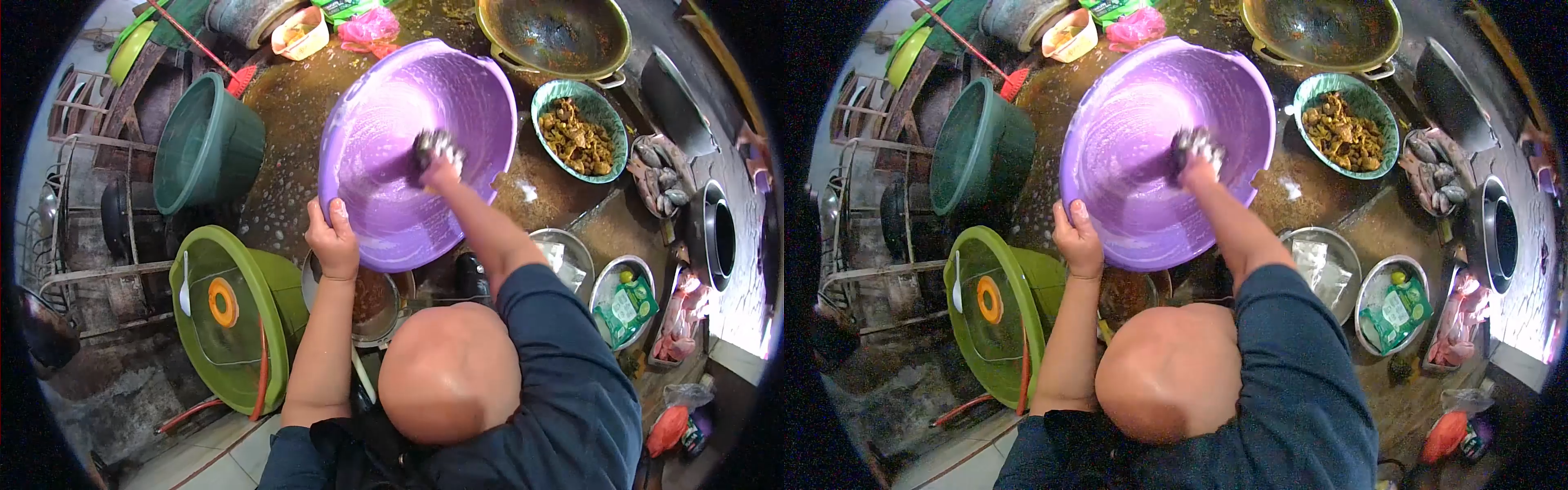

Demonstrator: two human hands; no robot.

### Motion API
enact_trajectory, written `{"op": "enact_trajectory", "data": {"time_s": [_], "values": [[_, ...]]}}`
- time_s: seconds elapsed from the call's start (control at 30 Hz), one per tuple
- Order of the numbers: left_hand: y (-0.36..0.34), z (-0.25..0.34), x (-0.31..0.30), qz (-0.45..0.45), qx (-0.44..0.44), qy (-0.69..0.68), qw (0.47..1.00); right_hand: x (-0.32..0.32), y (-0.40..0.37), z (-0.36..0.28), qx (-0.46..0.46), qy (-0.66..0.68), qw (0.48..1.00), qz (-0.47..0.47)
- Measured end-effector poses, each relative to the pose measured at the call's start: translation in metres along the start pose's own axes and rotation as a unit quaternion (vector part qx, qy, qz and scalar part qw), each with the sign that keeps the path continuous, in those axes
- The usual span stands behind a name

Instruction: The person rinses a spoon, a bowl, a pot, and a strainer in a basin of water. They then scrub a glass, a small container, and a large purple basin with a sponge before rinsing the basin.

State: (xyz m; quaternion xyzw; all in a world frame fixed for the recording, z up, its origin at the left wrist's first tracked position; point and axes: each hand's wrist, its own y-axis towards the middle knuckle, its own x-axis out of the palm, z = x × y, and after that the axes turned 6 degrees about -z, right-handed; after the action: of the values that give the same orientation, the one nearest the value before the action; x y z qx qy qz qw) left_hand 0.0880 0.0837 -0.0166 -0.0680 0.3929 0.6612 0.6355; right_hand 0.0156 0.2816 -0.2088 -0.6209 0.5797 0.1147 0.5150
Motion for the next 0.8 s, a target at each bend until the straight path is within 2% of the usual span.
{"op": "enact_trajectory", "data": {"time_s": [0.03, 0.07, 0.13, 0.2, 0.27, 0.33, 0.4, 0.47, 0.53, 0.6, 0.67, 0.73, 0.77, 0.8], "values": [[0.003, 0.002, 0.002, 0.000, 0.005, -0.015, 1.000, 0.029, -0.008, -0.008, -0.028, -0.053, 0.998, 0.014], [0.003, 0.003, 0.003, -0.004, 0.008, -0.027, 1.000, 0.046, -0.023, -0.018, -0.112, 0.047, 0.993, 0.001], [0.003, 0.003, 0.004, -0.016, -0.009, -0.023, 1.000, 0.043, -0.060, -0.055, -0.253, 0.165, 0.953, -0.007], [0.007, 0.006, 0.004, -0.020, -0.016, -0.017, 1.000, 0.031, -0.051, -0.095, -0.416, 0.230, 0.862, 0.177], [0.005, 0.010, 0.002, -0.045, -0.010, -0.007, 0.999, -0.007, -0.030, -0.113, -0.323, 0.199, 0.913, 0.151], [0.005, 0.009, 0.002, -0.047, 0.002, -0.015, 0.999, -0.046, -0.006, -0.097, -0.296, 0.201, 0.920, 0.163], [0.007, 0.004, 0.000, -0.046, -0.037, -0.003, 0.998, -0.025, 0.042, -0.061, -0.176, 0.233, 0.928, 0.233], [0.003, -0.004, -0.002, -0.037, -0.037, -0.006, 0.999, -0.015, 0.037, -0.028, -0.051, 0.214, 0.959, 0.177], [0.004, -0.007, -0.001, -0.031, -0.038, -0.015, 0.999, 0.018, 0.031, -0.019, -0.069, 0.051, 0.996, 0.002], [0.012, -0.009, 0.002, 0.001, -0.010, -0.027, 1.000, 0.080, 0.009, -0.033, -0.172, -0.068, 0.976, 0.114], [0.013, -0.009, 0.003, -0.008, -0.024, -0.011, 1.000, 0.082, -0.027, -0.075, -0.338, 0.050, 0.925, 0.167], [0.013, -0.004, 0.001, -0.020, -0.014, -0.025, 0.999, 0.024, -0.053, -0.119, -0.445, 0.137, 0.829, 0.311], [0.010, -0.003, 0.001, -0.021, 0.004, -0.026, 0.999, 0.016, -0.027, -0.128, -0.404, 0.069, 0.873, 0.264], [0.010, -0.003, -0.001, -0.022, 0.003, -0.025, 0.999, -0.001, -0.012, -0.127, -0.357, 0.067, 0.901, 0.237]]}}
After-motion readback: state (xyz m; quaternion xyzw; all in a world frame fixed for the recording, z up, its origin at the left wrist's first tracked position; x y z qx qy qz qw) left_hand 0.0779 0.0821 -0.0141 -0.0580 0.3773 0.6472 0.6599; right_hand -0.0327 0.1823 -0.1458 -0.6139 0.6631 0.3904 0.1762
